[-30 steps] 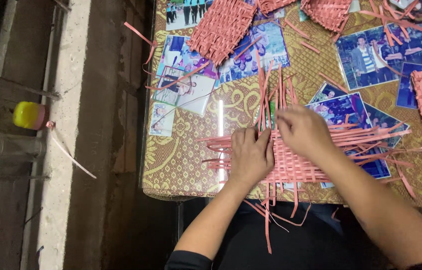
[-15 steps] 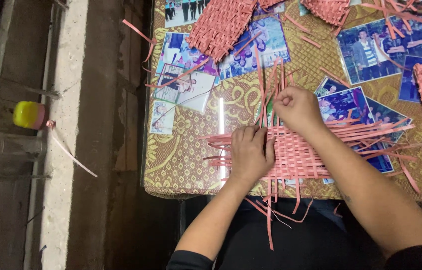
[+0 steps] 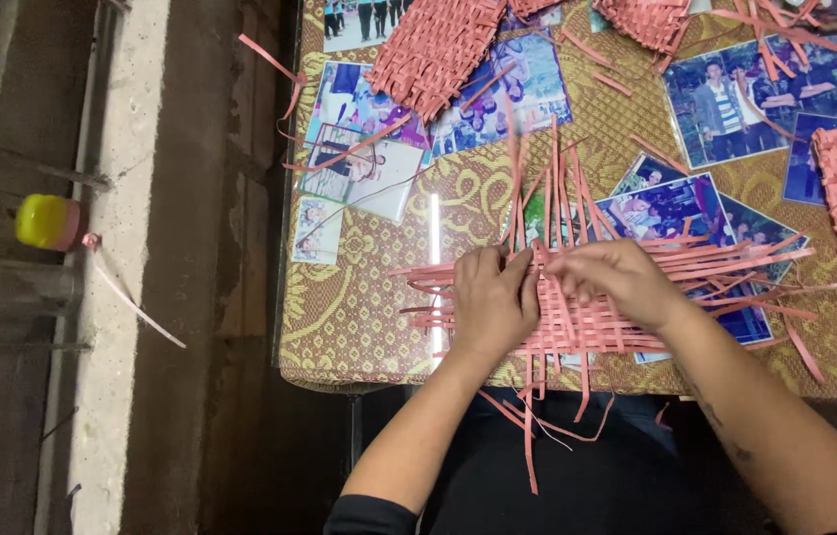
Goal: Weaving pink plastic strips into a mat on a table
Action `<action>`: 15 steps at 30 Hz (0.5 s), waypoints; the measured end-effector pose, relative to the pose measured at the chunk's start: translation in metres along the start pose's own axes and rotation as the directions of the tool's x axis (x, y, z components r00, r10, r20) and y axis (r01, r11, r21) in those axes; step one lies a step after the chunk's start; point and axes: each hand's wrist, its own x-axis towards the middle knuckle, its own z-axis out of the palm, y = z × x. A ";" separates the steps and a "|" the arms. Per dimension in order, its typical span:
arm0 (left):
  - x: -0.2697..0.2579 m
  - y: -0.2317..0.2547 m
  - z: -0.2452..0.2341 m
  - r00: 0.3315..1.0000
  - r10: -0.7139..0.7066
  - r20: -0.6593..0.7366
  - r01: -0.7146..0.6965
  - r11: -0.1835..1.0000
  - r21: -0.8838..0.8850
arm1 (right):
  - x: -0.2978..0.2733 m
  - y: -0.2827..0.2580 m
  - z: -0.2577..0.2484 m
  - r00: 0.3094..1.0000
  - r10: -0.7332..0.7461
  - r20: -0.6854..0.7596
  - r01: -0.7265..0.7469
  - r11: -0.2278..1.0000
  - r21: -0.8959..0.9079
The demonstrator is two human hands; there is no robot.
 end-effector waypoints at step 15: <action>0.000 0.000 -0.001 1.000 -0.014 0.018 0.014 1.000 -0.009 | -0.025 -0.050 0.026 0.970 0.234 -0.058 -0.241 0.931 -0.272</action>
